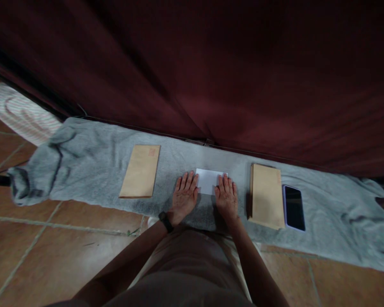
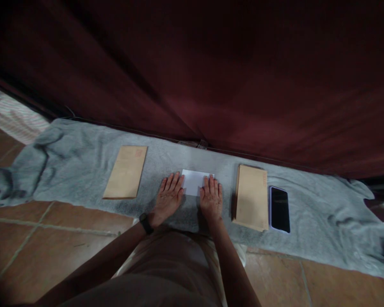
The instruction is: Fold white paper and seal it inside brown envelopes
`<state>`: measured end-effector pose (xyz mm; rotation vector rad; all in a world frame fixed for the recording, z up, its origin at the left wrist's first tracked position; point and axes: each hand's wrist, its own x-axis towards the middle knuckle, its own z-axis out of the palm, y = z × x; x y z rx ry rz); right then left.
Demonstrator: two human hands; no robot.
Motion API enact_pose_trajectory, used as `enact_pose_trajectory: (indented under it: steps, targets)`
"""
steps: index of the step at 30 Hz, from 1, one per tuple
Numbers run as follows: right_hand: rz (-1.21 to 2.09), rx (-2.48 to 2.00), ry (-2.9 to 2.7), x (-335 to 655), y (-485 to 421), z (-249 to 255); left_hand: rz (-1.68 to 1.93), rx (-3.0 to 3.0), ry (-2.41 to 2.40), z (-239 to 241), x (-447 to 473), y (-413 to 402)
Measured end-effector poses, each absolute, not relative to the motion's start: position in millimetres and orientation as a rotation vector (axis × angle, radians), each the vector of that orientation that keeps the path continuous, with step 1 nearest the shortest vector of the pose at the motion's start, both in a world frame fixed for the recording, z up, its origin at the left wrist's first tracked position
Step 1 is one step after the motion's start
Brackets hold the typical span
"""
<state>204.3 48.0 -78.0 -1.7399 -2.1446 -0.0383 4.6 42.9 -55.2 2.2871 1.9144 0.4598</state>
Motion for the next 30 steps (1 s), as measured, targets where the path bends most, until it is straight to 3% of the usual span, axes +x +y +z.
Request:
enact_pose_trajectory:
  steps: [8, 22, 30]
  targets:
    - [-0.082, -1.852, -2.062, 217, 35, -80, 0.562, 2.183, 1.873, -52, -1, 44]
    - [-0.061, -1.842, -2.048, 218, 34, -80, 0.937, 1.37, 1.685, -57, 2, 82]
    - [-0.01, -1.823, -2.033, 219, 35, -79, 0.948, 1.362, 1.61, -50, 8, 87]
